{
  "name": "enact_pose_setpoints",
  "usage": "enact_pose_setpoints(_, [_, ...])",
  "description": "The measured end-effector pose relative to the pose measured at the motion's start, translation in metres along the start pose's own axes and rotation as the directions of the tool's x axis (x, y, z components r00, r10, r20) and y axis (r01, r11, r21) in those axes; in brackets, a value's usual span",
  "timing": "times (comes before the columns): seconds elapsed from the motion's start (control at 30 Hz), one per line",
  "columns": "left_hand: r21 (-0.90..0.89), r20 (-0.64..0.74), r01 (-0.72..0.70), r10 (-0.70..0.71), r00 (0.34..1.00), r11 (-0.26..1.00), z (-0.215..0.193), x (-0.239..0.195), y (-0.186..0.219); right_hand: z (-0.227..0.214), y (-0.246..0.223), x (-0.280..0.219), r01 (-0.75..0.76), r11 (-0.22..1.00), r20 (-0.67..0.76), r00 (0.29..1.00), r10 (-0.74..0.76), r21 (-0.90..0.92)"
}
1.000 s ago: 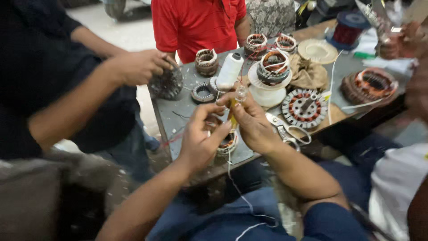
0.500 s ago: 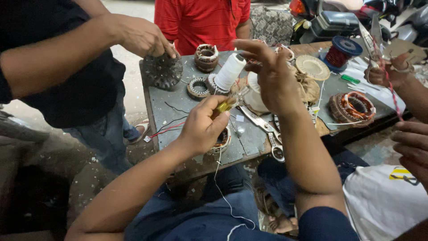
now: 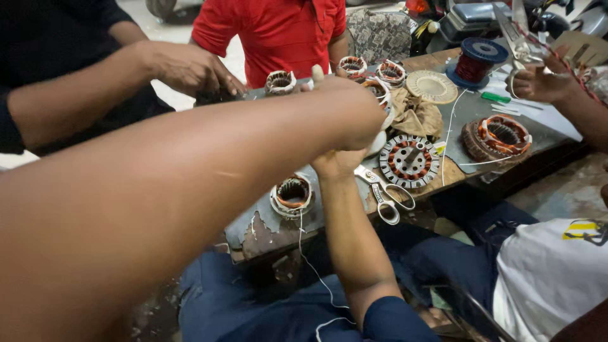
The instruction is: The person winds white thread around a motor stator to secure copper windings. They pull thread from a spool, wrap it around the stator, and adjust the windings with their fingers. Other stators and tools are visible on the workbench.
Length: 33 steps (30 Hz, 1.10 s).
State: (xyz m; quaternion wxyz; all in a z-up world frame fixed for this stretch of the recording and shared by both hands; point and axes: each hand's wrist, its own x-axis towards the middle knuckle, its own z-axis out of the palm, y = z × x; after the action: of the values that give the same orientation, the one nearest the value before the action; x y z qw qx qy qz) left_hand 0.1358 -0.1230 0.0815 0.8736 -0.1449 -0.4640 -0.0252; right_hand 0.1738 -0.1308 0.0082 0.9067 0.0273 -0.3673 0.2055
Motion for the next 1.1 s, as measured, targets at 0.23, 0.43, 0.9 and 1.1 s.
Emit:
enact_pose_setpoints(0.23, [0.576,0.021,0.005,-0.02,1.0,0.817,-0.027,0.01,-0.007,0.046,-0.069,0.012,-0.11,0.97,0.173,0.974,0.149,-0.217])
enact_pose_setpoints(0.43, [0.875,-0.464,0.45,-0.043,0.885,-0.178,0.014,-0.003,0.051,0.152,-0.105,0.078,-0.135,-0.328,-0.303,0.785,0.54,-0.935])
enact_pose_setpoints(0.9, [0.978,-0.204,0.196,0.131,0.97,0.071,-0.012,-0.023,0.071,0.164,-0.02,0.141,0.179,-0.853,-0.655,0.571,0.496,-0.49])
enact_pose_setpoints(1.1, [0.969,-0.22,0.204,0.109,0.969,0.141,-0.018,-0.022,0.079,0.156,-0.013,0.141,0.097,-0.806,-0.616,0.593,0.518,-0.584])
